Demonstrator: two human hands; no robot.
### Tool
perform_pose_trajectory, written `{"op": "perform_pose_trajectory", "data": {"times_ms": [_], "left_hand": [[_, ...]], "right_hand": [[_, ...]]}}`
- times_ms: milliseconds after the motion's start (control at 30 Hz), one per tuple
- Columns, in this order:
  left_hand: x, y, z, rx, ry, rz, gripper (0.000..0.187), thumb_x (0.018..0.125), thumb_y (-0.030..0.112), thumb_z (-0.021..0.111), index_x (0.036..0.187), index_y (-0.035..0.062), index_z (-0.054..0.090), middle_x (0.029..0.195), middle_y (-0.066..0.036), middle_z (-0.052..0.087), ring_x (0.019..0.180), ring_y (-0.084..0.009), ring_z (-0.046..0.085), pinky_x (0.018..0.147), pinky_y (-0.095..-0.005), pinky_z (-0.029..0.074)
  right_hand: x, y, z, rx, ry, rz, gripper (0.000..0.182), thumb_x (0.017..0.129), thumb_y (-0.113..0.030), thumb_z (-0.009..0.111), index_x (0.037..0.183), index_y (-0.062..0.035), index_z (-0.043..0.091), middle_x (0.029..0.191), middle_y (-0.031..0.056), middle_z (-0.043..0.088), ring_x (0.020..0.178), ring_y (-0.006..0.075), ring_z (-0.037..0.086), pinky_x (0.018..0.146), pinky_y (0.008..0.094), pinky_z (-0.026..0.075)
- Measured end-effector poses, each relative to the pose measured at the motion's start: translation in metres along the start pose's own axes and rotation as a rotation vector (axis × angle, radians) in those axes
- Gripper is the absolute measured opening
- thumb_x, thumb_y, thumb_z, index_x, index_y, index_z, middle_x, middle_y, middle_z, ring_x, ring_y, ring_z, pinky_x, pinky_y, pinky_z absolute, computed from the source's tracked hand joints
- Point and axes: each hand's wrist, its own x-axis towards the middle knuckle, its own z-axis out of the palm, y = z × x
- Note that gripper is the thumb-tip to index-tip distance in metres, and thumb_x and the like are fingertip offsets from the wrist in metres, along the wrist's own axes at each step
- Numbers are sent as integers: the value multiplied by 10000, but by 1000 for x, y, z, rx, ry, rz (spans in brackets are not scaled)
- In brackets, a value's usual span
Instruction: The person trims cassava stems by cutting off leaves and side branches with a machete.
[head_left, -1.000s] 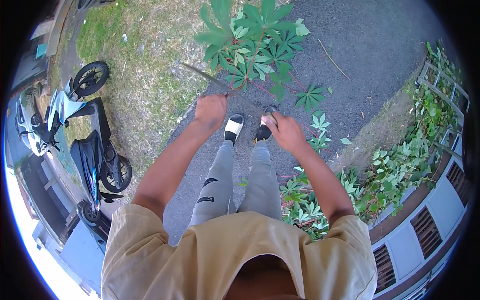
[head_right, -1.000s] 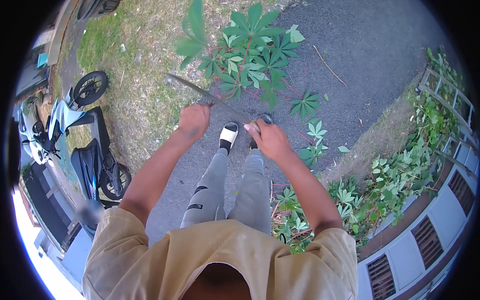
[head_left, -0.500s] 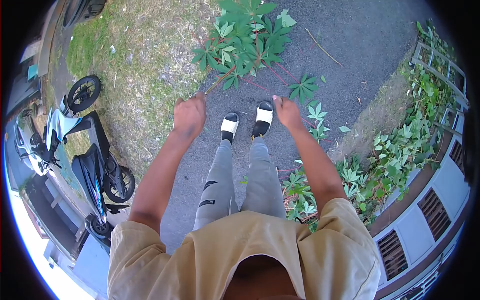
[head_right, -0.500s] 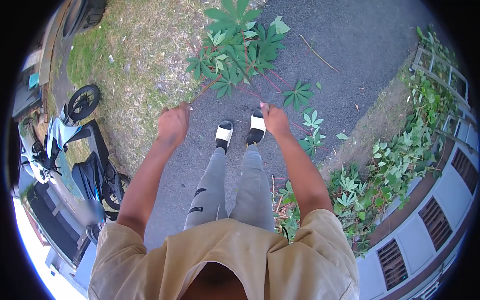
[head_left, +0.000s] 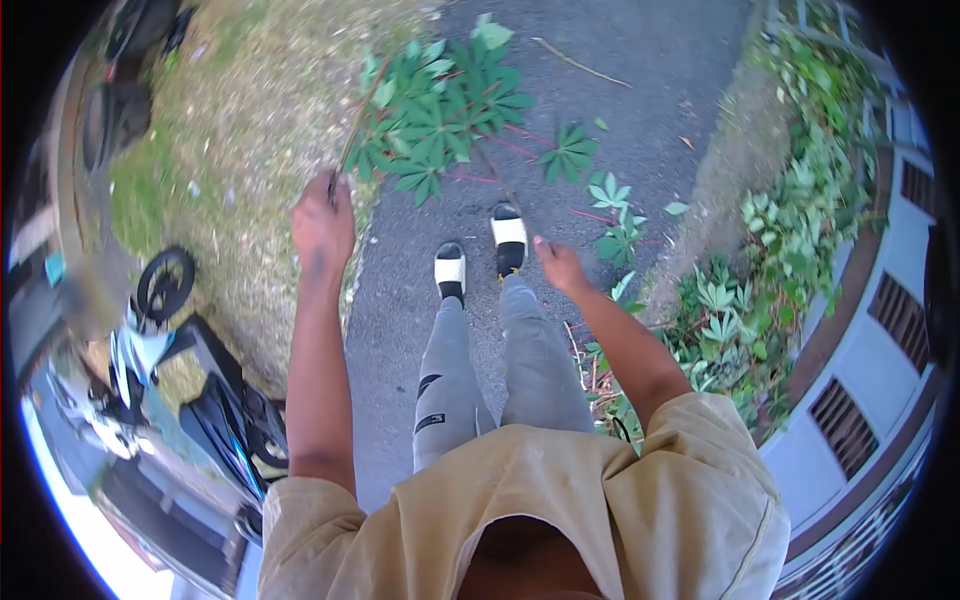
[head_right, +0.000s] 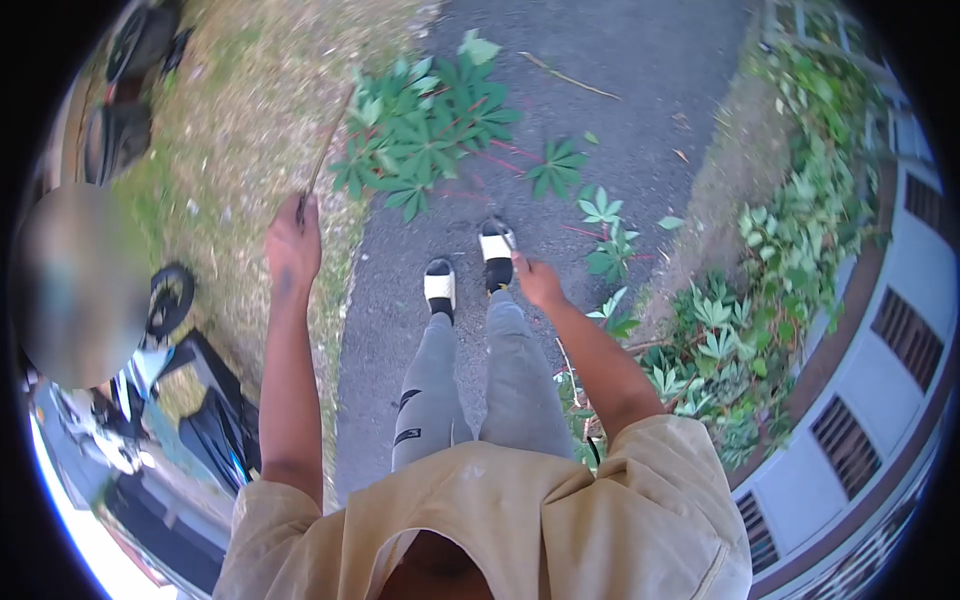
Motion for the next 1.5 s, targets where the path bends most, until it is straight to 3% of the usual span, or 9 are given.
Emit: {"op": "perform_pose_trajectory", "data": {"times_ms": [233,333,433,600,867,967,1100,1300,1500], "left_hand": [[-21,-262,250,615,-916,75,316,978,313,664,1076,31,768,1102,-181,791,994,-365,765,863,-516,567],[-44,-228,264,-868,-631,-1224,275,962,288,688,1002,32,781,1063,-140,798,892,-316,766,749,-507,556],[-67,-83,303,-16,-546,-17,386,969,389,716,1073,25,795,1062,-154,798,1010,-341,745,938,-450,551],[-230,219,208,-91,-695,1624,259,971,324,737,1111,119,813,1423,-131,656,1377,-323,566,1153,-537,429],[-361,222,251,-81,-1436,1262,350,1049,382,626,1185,79,736,1186,-146,714,1148,-400,670,1025,-485,519],[-328,108,335,201,-1346,987,374,1045,393,629,1238,90,733,1293,-166,700,1222,-386,645,1014,-485,528],[-210,-71,402,629,-1023,1467,377,1049,362,569,1245,85,734,1282,-177,721,1222,-393,660,1006,-494,541],[-93,-46,432,668,-878,690,421,992,370,646,1198,4,667,1246,-268,691,1170,-477,655,1027,-510,542],[69,17,610,806,-563,968,986,887,291,802,1649,15,240,1686,-233,333,1538,-412,383,1226,-507,405]], "right_hand": [[-105,106,14,116,-46,571,782,1035,-691,463,1006,25,773,804,238,741,735,388,750,730,514,575],[-183,119,41,761,-17,694,672,1028,-695,496,855,-79,699,656,74,619,524,242,613,477,435,470],[-272,113,54,949,-39,797,605,1028,-682,533,809,-119,567,624,3,468,460,158,437,426,350,376],[-357,171,161,1138,44,848,602,1025,-680,538,808,-118,523,644,13,476,456,151,416,421,338,363],[-409,212,298,1577,326,1153,604,1045,-685,503,859,-110,511,635,21,456,461,154,418,418,330,364],[-415,229,315,1772,361,1078,590,1047,-691,497,900,-120,512,642,14,459,480,152,434,422,322,369],[-388,255,319,1832,278,970,573,1045,-700,499,926,-140,513,653,8,461,492,144,441,435,313,377],[-287,222,335,2022,485,921,560,1048,-713,489,985,-158,528,699,18,495,527,138,452,472,315,388],[-141,156,384,2386,444,733,535,1081,-682,451,1025,-156,527,729,2,460,532,121,399,484,297,354]]}}
